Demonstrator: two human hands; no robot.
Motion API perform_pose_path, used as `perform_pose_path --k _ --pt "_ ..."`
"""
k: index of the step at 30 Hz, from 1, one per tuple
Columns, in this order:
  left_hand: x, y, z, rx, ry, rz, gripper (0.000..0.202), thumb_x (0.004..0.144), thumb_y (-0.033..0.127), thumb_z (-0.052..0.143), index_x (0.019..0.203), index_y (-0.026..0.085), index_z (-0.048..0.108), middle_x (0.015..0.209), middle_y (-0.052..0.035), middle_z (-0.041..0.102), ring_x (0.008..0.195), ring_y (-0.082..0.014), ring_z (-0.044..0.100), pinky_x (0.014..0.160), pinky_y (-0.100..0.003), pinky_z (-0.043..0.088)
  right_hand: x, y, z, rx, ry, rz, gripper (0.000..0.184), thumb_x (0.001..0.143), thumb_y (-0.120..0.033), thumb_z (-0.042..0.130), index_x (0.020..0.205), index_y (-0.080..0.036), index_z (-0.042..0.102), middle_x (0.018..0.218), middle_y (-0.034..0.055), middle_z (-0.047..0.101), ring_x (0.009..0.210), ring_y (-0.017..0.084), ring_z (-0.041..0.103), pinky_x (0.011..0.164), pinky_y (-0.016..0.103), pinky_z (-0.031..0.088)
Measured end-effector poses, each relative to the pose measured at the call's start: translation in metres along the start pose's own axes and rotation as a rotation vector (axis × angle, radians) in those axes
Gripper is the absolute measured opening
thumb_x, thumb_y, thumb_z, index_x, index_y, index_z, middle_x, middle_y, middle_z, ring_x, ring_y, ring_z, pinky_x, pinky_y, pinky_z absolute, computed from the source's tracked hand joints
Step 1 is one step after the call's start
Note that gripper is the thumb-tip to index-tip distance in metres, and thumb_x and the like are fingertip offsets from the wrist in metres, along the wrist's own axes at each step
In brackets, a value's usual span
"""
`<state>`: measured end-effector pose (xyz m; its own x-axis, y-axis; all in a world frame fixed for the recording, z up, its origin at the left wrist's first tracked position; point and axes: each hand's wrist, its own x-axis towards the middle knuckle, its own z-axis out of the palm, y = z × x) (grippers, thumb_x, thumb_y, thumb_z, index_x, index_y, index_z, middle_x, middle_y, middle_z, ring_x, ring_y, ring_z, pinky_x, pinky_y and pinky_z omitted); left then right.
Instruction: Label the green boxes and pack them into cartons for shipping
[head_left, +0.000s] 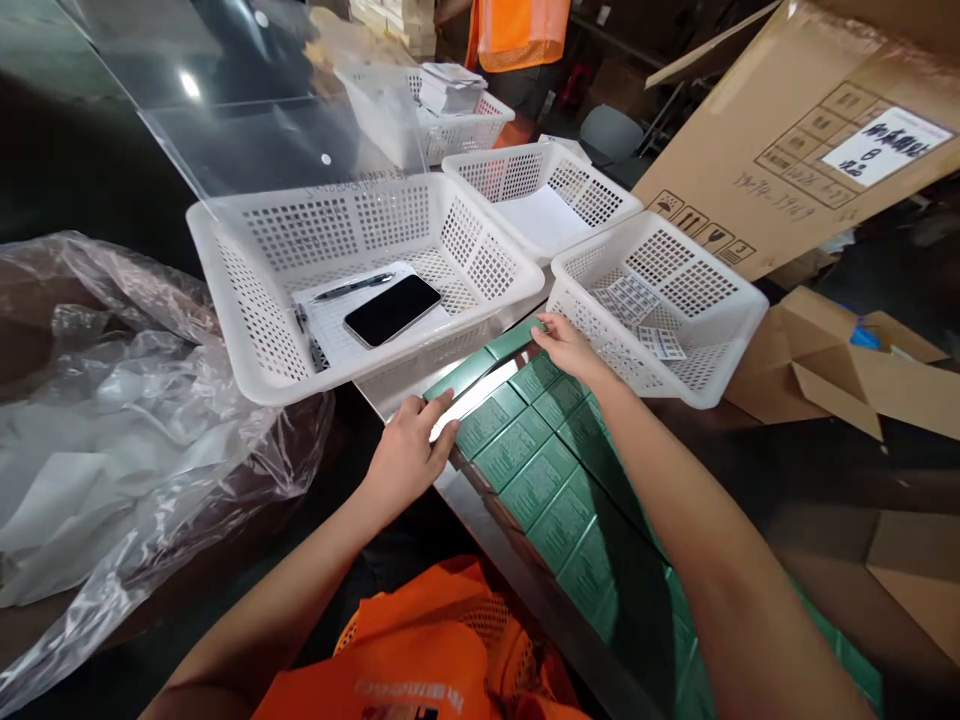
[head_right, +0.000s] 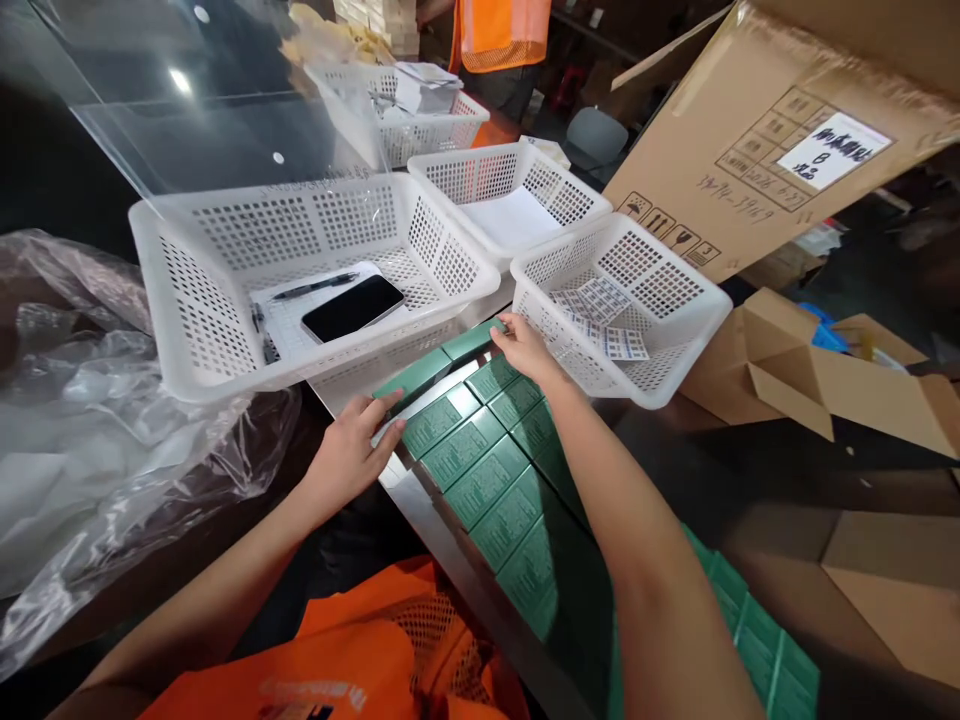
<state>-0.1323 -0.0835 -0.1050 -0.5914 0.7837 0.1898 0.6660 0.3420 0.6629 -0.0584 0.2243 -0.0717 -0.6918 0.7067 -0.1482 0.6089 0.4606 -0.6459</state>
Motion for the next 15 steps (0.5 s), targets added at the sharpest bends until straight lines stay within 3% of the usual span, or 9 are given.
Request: perform_pose_path --k 4,7,9,11,13,15 --pt "0.003 0.000 -0.005 -0.051 -0.036 -0.031 0.046 0.100 0.041 0.046 0.138 0.019 0.061 0.097 -0.0103 0.061 0.087 -0.0257 0.064 0.080 -0.040 0.053 0.001 -0.008 -0.004 -0.049 -0.055 0.011 0.043 0.097 -0.037 0.057 0.136 -0.020 0.059 0.132 0.0120 0.066 0.115 0.025 0.065 0.100 0.038 0.052" --pt "-0.009 0.007 -0.013 -0.187 0.006 -0.165 0.060 0.096 0.046 0.053 0.150 0.020 0.046 0.102 -0.0092 0.063 0.084 -0.0235 0.062 0.080 -0.039 0.051 0.000 -0.006 -0.010 -0.113 -0.057 0.011 0.049 0.100 -0.042 0.051 0.143 -0.020 0.054 0.138 0.0129 0.063 0.122 0.026 0.063 0.105 0.038 0.049" --pt "-0.021 0.014 -0.020 -0.420 0.030 -0.344 0.069 0.092 0.049 0.060 0.150 0.018 0.040 0.103 -0.0084 0.065 0.078 -0.0210 0.062 0.076 -0.037 0.051 -0.003 -0.003 -0.014 -0.179 -0.024 0.035 0.054 0.102 -0.045 0.045 0.147 -0.016 0.050 0.142 0.0165 0.060 0.129 0.029 0.058 0.111 0.041 0.044" --pt "-0.032 0.022 -0.028 -0.795 -0.025 -0.587 0.063 0.088 0.046 0.063 0.140 0.014 0.047 0.106 -0.0104 0.068 0.082 -0.0216 0.067 0.075 -0.035 0.053 -0.008 0.001 -0.019 -0.253 -0.012 0.083 0.057 0.101 -0.051 0.044 0.142 -0.012 0.054 0.139 0.0204 0.061 0.133 0.035 0.055 0.114 0.046 0.040" --pt "-0.036 0.031 -0.035 -1.174 -0.115 -0.862 0.048 0.088 0.036 0.059 0.129 0.011 0.054 0.115 -0.0152 0.070 0.097 -0.0250 0.071 0.083 -0.036 0.056 -0.015 0.003 -0.021 -0.310 -0.050 0.132 0.059 0.099 -0.058 0.046 0.130 -0.012 0.064 0.133 0.0223 0.065 0.132 0.041 0.055 0.113 0.051 0.040" --pt "-0.034 0.040 -0.039 -1.404 -0.148 -1.094 0.040 0.089 0.027 0.053 0.124 0.008 0.060 0.126 -0.0192 0.070 0.112 -0.0264 0.070 0.097 -0.038 0.054 -0.022 0.004 -0.023 -0.342 -0.109 0.159 0.064 0.094 -0.067 0.051 0.126 -0.014 0.068 0.137 0.0218 0.063 0.135 0.045 0.052 0.112 0.055 0.041"
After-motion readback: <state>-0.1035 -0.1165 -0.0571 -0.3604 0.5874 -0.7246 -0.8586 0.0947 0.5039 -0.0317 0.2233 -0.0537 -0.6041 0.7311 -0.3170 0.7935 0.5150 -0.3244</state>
